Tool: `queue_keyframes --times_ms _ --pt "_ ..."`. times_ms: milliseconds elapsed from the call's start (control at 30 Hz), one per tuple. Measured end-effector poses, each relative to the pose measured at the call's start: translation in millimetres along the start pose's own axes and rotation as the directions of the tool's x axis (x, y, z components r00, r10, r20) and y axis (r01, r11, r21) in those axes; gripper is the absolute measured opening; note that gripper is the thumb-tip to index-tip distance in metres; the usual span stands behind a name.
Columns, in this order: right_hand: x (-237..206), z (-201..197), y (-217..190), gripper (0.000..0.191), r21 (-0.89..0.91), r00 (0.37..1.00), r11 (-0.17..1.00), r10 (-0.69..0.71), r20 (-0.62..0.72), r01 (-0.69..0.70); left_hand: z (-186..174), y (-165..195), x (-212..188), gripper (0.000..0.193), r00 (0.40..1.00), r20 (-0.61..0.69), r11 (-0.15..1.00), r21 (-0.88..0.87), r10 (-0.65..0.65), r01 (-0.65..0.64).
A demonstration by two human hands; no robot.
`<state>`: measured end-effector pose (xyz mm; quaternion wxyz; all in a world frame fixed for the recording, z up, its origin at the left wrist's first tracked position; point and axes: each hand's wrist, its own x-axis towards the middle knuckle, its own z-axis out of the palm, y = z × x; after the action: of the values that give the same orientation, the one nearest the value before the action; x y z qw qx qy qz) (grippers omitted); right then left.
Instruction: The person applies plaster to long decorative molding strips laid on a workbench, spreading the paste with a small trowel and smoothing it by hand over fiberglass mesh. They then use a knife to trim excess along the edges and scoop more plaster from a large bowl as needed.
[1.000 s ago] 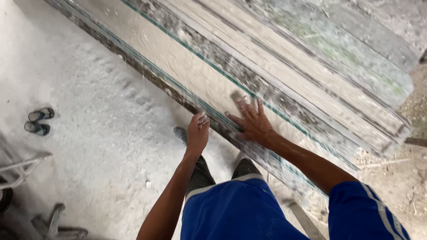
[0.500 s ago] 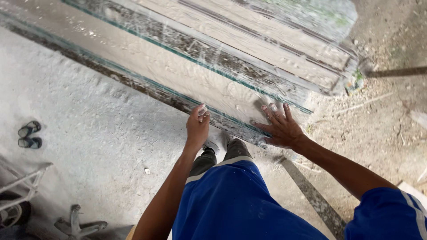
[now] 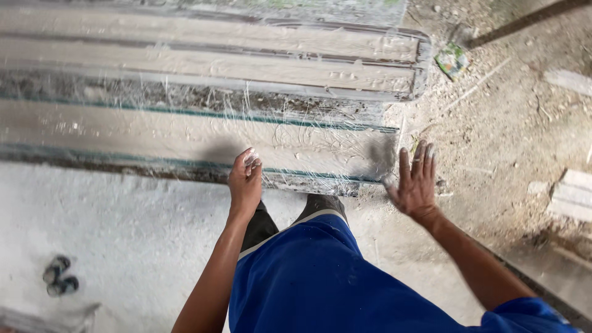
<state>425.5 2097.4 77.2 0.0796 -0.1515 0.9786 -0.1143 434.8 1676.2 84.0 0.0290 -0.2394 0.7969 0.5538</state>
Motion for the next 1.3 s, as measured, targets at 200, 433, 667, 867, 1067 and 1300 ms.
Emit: queue_keyframes --times_ms 200,433,667,867,1067,1300 --pt "9 65 -120 0.097 0.205 0.784 0.787 0.610 -0.118 -0.582 -26 18 35 0.042 0.966 0.231 0.987 -0.084 -0.114 0.136" --pt "76 58 -139 0.102 0.334 0.383 0.399 0.916 -0.116 -0.854 -89 29 86 0.042 0.855 0.512 0.997 -0.042 0.077 -0.065" --pt "105 58 -140 0.100 0.325 0.249 0.280 0.959 -0.134 -0.903 -138 38 111 0.045 0.825 0.563 0.997 0.030 0.040 -0.069" --pt "107 54 -139 0.102 0.228 0.159 0.168 0.986 -0.056 -0.959 -175 36 109 0.045 0.846 0.532 0.999 0.039 -0.040 0.022" --pt "114 41 -154 0.104 0.267 0.088 0.101 0.994 -0.059 -0.958 -236 28 135 0.052 0.839 0.480 0.958 0.241 -0.256 0.155" --pt "149 51 -251 0.108 0.239 0.066 0.087 0.993 -0.096 -0.967 -340 -32 184 0.046 0.886 0.460 0.988 -0.103 -0.059 0.119"
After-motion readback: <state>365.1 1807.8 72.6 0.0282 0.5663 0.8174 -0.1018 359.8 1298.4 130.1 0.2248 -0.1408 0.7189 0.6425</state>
